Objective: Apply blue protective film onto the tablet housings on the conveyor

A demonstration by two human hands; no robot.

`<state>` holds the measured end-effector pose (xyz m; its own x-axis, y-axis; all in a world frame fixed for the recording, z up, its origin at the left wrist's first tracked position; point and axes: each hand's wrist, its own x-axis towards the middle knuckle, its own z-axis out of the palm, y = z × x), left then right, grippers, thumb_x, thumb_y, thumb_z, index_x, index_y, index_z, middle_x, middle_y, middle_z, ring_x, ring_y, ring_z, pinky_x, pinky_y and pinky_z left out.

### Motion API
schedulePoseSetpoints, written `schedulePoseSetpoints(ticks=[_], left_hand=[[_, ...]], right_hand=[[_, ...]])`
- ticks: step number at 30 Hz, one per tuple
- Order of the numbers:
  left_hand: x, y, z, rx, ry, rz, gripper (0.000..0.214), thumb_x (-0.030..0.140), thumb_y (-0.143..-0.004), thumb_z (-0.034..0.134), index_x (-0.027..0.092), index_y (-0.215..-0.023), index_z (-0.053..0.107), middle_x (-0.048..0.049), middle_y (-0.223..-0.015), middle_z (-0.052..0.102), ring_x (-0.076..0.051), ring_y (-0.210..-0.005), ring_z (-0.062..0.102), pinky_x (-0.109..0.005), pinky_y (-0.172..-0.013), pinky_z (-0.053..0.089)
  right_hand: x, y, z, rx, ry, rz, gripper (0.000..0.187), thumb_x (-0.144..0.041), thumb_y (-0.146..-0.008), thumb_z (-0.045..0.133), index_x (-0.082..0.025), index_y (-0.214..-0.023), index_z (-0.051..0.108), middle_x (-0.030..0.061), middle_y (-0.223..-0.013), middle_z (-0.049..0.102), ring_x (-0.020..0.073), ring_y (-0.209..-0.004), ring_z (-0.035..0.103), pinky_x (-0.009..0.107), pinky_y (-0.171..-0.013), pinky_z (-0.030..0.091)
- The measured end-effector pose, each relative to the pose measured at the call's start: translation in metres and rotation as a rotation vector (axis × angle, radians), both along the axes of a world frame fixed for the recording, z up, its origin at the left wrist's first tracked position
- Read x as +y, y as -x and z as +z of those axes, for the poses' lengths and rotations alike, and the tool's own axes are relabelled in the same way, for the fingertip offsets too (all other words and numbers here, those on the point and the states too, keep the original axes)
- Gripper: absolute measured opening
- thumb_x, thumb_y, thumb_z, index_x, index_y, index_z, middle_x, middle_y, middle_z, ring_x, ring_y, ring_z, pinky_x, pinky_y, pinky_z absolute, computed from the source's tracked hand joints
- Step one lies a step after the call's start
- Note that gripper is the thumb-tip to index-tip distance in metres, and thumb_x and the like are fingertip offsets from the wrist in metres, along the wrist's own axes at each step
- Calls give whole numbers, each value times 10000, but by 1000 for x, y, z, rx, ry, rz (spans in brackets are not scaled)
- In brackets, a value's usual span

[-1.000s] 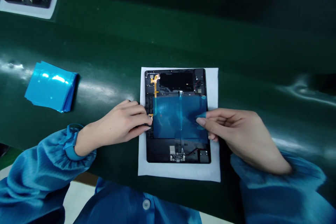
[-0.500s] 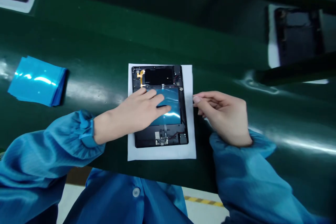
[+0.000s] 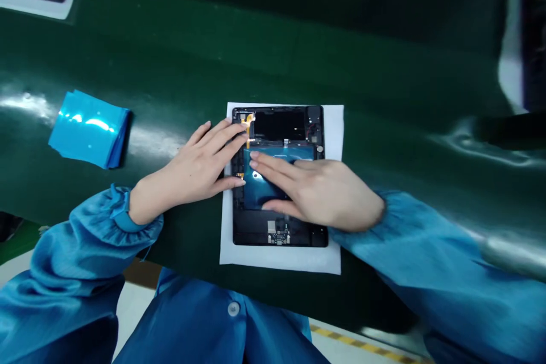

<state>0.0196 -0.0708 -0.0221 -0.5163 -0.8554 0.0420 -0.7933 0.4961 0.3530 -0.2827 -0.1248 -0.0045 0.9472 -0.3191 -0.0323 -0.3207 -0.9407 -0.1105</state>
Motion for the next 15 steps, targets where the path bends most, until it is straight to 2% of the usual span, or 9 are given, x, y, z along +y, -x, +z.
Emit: schedulePoseSetpoints(ticks=[3,6,11,15], left_hand=[[0,0,-1,24,-34,-10,820,551,-1082,767,156,-1742,481,-248,-1807,501,-428,-1747,421,-684,-1424,378],[-2,1,1,37,-60,-27,954,605,-1022,841,176,-1772,438,-237,-1835,467,-430,-1768,384,-683,-1447,347],[-1,0,1,34,-79,-42,1092,636,-960,903,150,-1793,390,-259,-1850,428,-462,-1778,347,-713,-1453,315],[-2,2,0,42,-90,-27,1090,611,-948,923,181,-1797,391,-246,-1849,437,-476,-1774,347,-734,-1451,303]], right_hand=[[-3,-4,-1,-23,-24,12,701,-618,-1160,584,-145,-1673,653,159,-1716,623,240,-823,786,397,-662,612],[6,0,0,-53,-47,88,662,-614,-1142,639,-149,-1606,716,144,-1652,687,217,-771,749,392,-624,586],[13,15,-3,-111,17,-46,645,-609,-1157,621,-142,-1590,726,132,-1639,693,200,-702,722,392,-596,564],[19,25,-2,-81,-39,3,620,-574,-1146,660,-179,-1621,708,112,-1654,680,202,-712,734,396,-590,577]])
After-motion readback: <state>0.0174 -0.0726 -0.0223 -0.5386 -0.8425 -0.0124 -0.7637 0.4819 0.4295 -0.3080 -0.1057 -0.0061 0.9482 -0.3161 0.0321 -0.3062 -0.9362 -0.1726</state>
